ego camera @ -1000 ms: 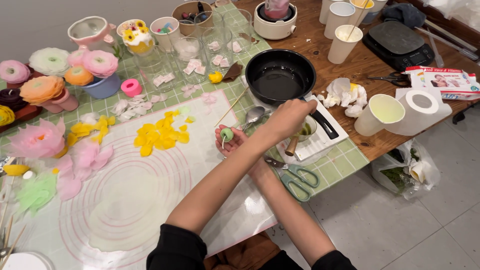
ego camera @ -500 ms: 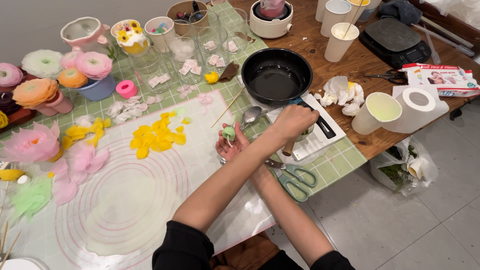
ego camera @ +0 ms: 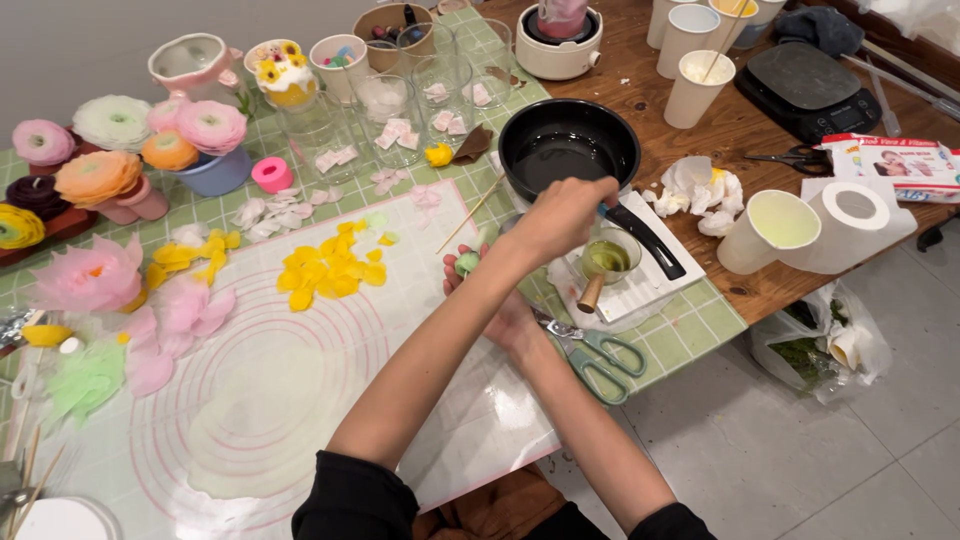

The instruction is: Assembling a decorative wax flower by attaching petals to a core.

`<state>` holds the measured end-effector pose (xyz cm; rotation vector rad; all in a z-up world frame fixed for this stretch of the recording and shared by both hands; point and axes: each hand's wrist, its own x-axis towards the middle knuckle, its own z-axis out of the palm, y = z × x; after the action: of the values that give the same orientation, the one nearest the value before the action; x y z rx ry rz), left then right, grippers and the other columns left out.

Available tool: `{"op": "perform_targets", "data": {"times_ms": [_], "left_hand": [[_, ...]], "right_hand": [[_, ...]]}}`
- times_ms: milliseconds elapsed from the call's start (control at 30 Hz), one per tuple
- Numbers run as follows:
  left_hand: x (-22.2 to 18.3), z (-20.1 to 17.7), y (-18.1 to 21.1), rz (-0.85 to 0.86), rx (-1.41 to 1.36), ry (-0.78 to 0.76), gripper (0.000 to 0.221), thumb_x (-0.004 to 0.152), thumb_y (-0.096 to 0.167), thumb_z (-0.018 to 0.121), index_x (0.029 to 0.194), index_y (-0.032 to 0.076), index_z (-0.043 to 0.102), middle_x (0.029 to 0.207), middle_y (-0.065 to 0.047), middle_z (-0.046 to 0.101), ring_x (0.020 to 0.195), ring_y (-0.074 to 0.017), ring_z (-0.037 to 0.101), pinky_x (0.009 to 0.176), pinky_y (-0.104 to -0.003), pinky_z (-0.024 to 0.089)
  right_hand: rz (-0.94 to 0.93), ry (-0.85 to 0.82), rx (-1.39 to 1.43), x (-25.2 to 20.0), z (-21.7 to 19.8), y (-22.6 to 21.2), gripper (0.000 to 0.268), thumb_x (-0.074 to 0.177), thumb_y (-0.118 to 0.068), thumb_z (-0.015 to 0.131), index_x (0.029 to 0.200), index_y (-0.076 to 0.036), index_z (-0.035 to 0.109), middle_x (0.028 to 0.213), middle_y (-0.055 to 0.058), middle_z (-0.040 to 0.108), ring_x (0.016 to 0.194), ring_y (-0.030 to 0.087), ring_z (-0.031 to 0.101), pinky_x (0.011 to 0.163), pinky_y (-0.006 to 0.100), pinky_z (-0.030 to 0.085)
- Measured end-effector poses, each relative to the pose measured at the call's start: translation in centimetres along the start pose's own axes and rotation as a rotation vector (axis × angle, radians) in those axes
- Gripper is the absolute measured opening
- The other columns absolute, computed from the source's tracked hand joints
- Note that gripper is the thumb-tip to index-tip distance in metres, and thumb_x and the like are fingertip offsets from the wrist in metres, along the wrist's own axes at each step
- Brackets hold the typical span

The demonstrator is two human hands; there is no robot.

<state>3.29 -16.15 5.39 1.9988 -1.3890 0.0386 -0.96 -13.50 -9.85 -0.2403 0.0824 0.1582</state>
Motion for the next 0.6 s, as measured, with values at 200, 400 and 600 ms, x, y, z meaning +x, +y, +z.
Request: {"op": "perform_targets", "data": {"times_ms": [200, 400, 600], "left_hand": [[0.1, 4.3, -0.8, 0.268, 0.060, 0.005, 0.036, 0.074, -0.008, 0.059, 0.107, 0.004, 0.059, 0.096, -0.016, 0.074, 0.094, -0.0403, 0.071, 0.074, -0.049, 0.056], [0.9, 6.4, 0.3, 0.277, 0.328, -0.143, 0.034, 0.082, 0.005, 0.059, 0.116, 0.004, 0.056, 0.077, -0.015, 0.072, 0.079, -0.0381, 0.072, 0.061, -0.048, 0.054], [1.4, 9.7, -1.8, 0.380, 0.492, -0.151, 0.010, 0.090, 0.011, 0.058, 0.100, 0.008, 0.059, 0.066, -0.011, 0.069, 0.070, -0.0332, 0.073, 0.062, -0.044, 0.055]], "right_hand": [[-0.033, 0.041, 0.053, -0.5, 0.1, 0.0, 0.038, 0.104, -0.038, 0.062, 0.127, -0.008, 0.065, 0.118, 0.011, 0.070, 0.102, 0.019, 0.069, 0.099, 0.039, 0.055], [-0.032, 0.081, 0.010, 0.5, -1.1, -0.1, 0.038, 0.101, -0.039, 0.063, 0.123, -0.008, 0.068, 0.114, 0.009, 0.073, 0.102, 0.021, 0.071, 0.097, 0.040, 0.057], [-0.022, 0.055, 0.039, 0.4, -0.9, -0.1, 0.036, 0.102, -0.039, 0.063, 0.122, -0.009, 0.069, 0.114, 0.010, 0.073, 0.102, 0.021, 0.071, 0.097, 0.039, 0.057]]}}
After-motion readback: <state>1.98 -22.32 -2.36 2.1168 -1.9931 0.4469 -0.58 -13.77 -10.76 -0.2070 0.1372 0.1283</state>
